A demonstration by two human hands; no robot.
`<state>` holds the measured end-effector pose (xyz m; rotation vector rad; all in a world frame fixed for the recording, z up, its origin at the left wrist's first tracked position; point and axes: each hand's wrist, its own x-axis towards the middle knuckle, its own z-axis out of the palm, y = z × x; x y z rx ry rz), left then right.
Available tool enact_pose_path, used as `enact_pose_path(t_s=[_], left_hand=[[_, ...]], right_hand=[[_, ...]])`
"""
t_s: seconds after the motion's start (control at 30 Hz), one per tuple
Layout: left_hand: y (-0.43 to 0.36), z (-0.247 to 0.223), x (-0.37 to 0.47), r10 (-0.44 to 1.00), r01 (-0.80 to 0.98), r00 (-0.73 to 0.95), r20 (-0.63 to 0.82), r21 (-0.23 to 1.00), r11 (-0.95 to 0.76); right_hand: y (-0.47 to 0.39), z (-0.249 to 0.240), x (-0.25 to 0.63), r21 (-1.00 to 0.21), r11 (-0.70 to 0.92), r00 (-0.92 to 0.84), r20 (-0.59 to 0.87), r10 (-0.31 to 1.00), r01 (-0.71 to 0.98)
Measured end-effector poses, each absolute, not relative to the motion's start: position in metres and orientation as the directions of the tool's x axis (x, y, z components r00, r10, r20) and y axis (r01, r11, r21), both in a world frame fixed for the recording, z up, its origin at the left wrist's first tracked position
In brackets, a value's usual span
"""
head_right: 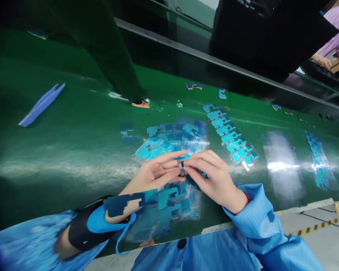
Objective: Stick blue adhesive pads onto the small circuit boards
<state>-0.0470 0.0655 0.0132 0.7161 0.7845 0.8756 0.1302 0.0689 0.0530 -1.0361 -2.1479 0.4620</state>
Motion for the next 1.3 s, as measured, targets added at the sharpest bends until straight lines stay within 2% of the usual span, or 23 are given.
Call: enact_pose_path(t_s=[0.33,0.43,0.67,0.93,1.17,1.3], left_hand=[[0.065,0.024,-0.051,0.821,-0.377,0.459,-0.339,0.762,0.526],[0.065,0.024,-0.051,0.821,-0.366,0.455,-0.345,0.768,0.526],[0.064,0.028,-0.05,0.821,-0.33,0.439,-0.366,0.784,0.526],[0.062,0.022,-0.05,0.832,-0.292,0.43,-0.35,0.818,0.495],[0.062,0.023,-0.048,0.834,-0.296,0.431,-0.343,0.82,0.49],[0.062,0.027,-0.047,0.834,-0.298,0.418,-0.36,0.813,0.5]], right_hand=[[0.071,0.039,0.131,-0.41,0.695,-0.565,0.404,0.719,0.591],[0.072,0.039,0.132,-0.392,0.716,-0.579,0.42,0.698,0.578],[0.073,0.038,0.133,-0.459,0.711,-0.589,0.403,0.701,0.532],[0.071,0.043,0.126,-0.675,0.483,-0.492,0.199,0.848,0.559],[0.069,0.043,0.123,-0.615,0.519,-0.516,0.204,0.832,0.593],[0.069,0.043,0.124,-0.659,0.492,-0.514,0.181,0.838,0.569]])
